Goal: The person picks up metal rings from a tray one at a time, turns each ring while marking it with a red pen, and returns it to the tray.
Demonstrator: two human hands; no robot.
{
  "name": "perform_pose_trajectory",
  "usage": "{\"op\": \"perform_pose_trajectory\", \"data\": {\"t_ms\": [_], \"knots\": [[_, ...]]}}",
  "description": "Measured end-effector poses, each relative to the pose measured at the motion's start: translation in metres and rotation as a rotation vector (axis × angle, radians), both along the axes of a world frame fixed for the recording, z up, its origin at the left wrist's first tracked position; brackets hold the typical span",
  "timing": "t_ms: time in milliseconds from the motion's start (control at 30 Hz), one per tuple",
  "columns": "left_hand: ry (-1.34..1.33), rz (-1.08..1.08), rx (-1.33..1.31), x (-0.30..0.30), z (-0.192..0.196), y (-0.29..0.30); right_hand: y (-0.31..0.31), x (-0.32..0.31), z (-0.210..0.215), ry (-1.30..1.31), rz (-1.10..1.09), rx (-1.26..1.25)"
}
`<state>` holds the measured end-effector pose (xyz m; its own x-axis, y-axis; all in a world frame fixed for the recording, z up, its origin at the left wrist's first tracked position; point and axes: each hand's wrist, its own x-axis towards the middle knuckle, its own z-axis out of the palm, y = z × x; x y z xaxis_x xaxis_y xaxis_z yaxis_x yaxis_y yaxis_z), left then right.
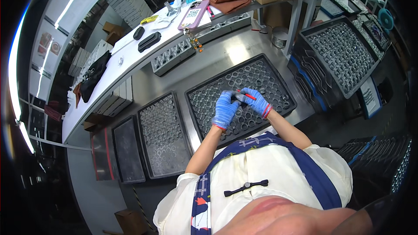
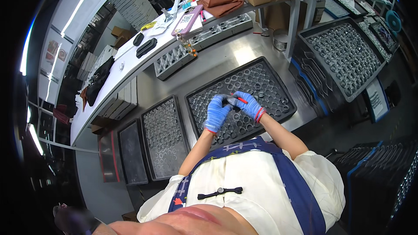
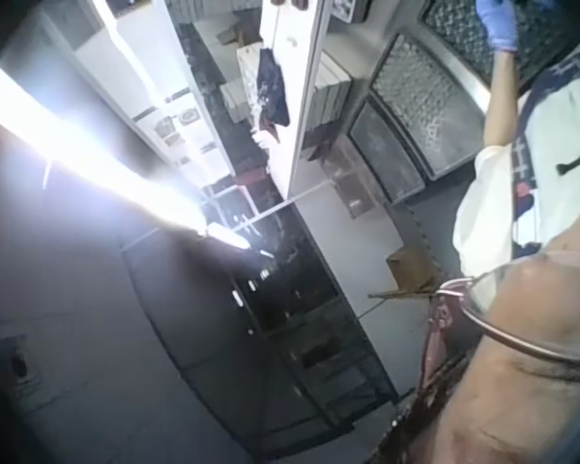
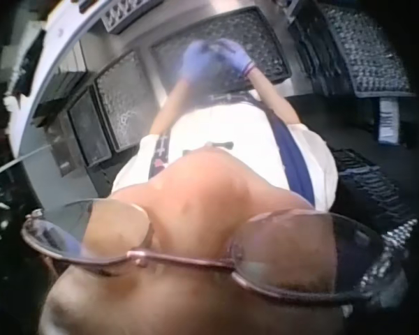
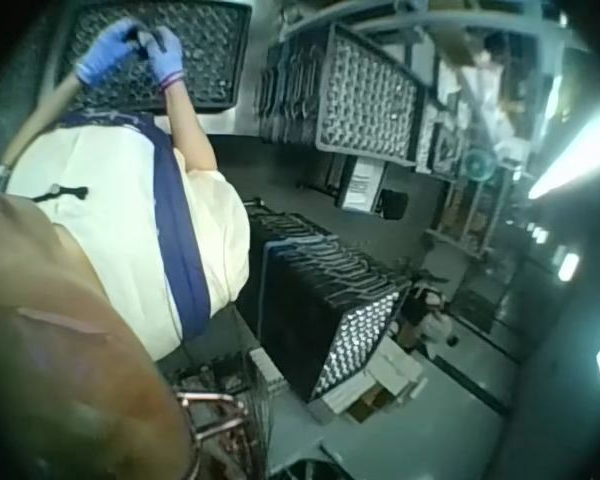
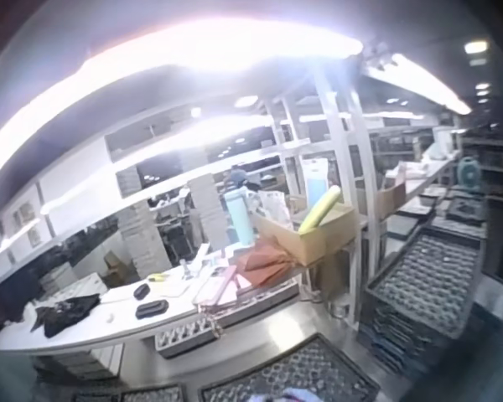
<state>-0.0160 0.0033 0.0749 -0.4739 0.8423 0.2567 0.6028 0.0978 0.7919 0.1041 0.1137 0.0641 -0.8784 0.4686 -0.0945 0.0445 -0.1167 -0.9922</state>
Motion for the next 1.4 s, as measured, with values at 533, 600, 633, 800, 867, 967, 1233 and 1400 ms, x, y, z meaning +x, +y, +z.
{"op": "perform_pose_trajectory", "data": {"t_ms": [533, 600, 633, 800, 867, 967, 1233, 1400], "knots": [[-0.528, 0.127, -0.049, 0.033, 0.0, 0.03, 0.045, 0.025, -0.013, 0.193, 0.179, -0.513], [-0.533, 0.122, -0.045, 0.034, -0.002, 0.03, 0.048, 0.024, -0.012, 0.147, 0.206, -0.513], [-0.276, 0.112, 0.004, 0.034, -0.004, 0.033, 0.049, 0.02, -0.013, 0.138, 0.171, -0.303], [-0.288, 0.104, 0.102, 0.021, 0.004, 0.038, 0.054, 0.008, -0.008, 0.214, 0.111, -0.206], [-0.518, 0.102, 0.109, 0.025, 0.018, 0.039, 0.055, 0.014, 0.014, 0.247, 0.141, -0.408], [-0.69, 0.082, 0.104, 0.029, 0.037, 0.041, 0.064, 0.018, 0.017, 0.255, 0.194, -0.414], [-0.631, 0.057, 0.143, 0.027, 0.032, 0.026, 0.05, 0.019, 0.02, 0.182, 0.142, -0.292], [-0.782, 0.07, 0.143, 0.027, 0.035, 0.02, 0.042, 0.019, 0.028, 0.15, 0.107, -0.175]]}}
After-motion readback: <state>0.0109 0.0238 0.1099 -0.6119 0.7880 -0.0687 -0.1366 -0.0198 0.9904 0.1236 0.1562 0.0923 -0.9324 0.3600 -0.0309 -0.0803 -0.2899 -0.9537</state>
